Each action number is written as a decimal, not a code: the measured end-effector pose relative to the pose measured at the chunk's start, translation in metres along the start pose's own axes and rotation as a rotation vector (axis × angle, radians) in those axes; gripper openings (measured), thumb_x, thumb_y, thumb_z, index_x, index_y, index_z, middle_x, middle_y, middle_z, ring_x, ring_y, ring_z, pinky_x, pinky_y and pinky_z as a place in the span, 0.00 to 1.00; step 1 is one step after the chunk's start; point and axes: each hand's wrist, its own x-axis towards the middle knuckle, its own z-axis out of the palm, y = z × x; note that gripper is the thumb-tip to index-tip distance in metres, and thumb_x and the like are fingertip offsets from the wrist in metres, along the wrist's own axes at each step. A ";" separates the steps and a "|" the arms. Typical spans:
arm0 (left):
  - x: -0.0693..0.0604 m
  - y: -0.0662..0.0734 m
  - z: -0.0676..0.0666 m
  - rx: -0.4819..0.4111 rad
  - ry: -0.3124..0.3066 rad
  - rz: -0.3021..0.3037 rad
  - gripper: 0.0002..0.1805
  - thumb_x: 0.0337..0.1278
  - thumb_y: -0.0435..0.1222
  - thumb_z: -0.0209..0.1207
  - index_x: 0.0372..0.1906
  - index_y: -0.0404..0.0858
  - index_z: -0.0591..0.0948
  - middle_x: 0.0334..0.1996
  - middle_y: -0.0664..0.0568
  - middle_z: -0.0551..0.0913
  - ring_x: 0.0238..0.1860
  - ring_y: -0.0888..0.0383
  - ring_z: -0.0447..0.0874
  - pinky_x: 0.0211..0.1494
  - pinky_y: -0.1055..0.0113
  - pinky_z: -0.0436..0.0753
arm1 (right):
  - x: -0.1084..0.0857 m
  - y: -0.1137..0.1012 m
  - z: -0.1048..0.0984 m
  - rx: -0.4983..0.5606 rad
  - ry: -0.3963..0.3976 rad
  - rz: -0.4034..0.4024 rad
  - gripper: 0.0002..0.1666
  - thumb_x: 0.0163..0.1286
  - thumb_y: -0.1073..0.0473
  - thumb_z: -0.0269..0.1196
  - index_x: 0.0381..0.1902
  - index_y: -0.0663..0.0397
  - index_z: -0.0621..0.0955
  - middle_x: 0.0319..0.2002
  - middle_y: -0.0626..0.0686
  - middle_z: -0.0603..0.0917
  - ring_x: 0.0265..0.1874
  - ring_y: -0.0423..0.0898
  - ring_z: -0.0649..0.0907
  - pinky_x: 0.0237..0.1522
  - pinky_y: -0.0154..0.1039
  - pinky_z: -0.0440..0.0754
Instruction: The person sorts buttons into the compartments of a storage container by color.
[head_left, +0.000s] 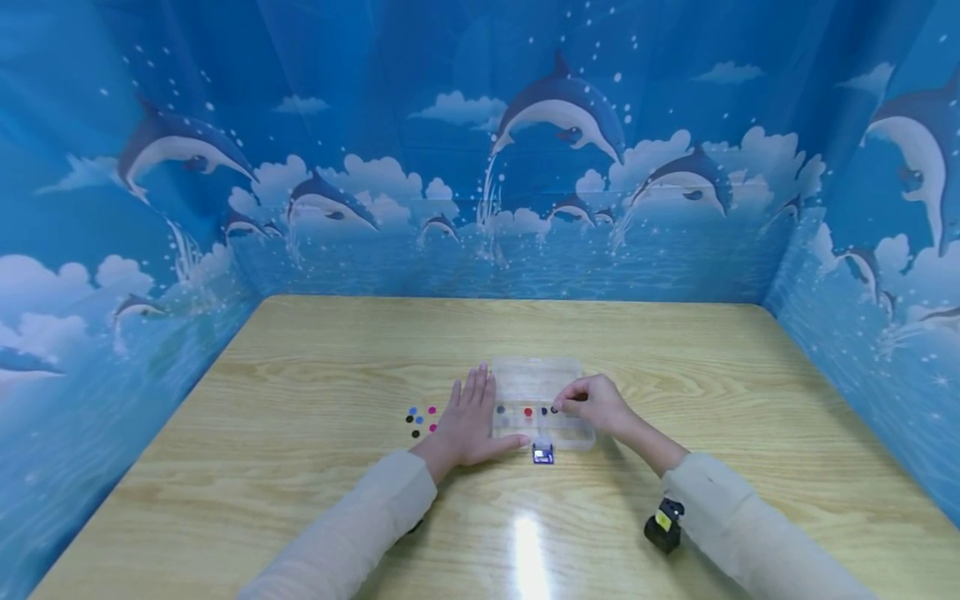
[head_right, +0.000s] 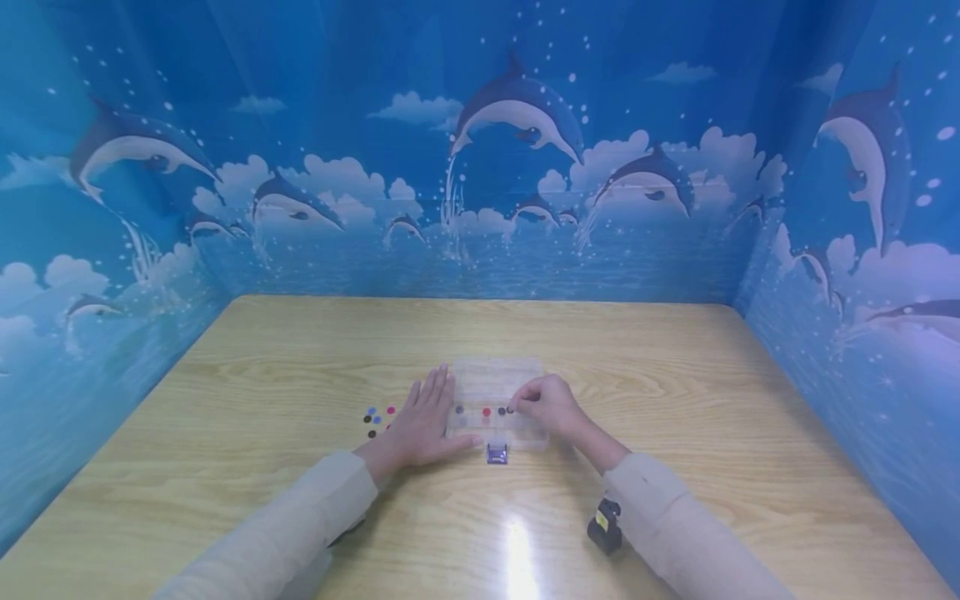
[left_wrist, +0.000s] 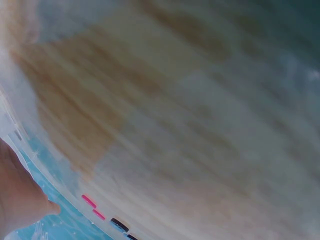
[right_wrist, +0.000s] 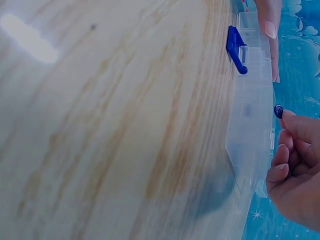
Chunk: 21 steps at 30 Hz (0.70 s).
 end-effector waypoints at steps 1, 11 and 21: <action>0.000 0.000 0.000 0.001 -0.001 0.001 0.59 0.51 0.72 0.40 0.72 0.32 0.40 0.74 0.41 0.33 0.75 0.46 0.32 0.75 0.50 0.40 | 0.000 0.000 0.000 -0.001 -0.001 0.002 0.06 0.62 0.67 0.61 0.31 0.63 0.84 0.31 0.55 0.84 0.30 0.42 0.79 0.32 0.33 0.77; -0.001 0.001 -0.002 0.006 -0.008 -0.002 0.59 0.51 0.72 0.40 0.72 0.32 0.40 0.74 0.42 0.32 0.75 0.46 0.31 0.75 0.50 0.39 | 0.000 0.001 0.001 -0.006 0.021 -0.006 0.05 0.61 0.66 0.62 0.32 0.62 0.84 0.31 0.55 0.84 0.30 0.42 0.78 0.33 0.33 0.78; -0.001 0.001 -0.002 0.013 -0.004 0.011 0.58 0.52 0.71 0.41 0.72 0.31 0.41 0.73 0.40 0.33 0.74 0.44 0.32 0.75 0.50 0.41 | -0.009 0.013 -0.002 -0.020 0.229 -0.204 0.21 0.58 0.58 0.67 0.45 0.67 0.80 0.33 0.58 0.80 0.34 0.47 0.77 0.34 0.34 0.78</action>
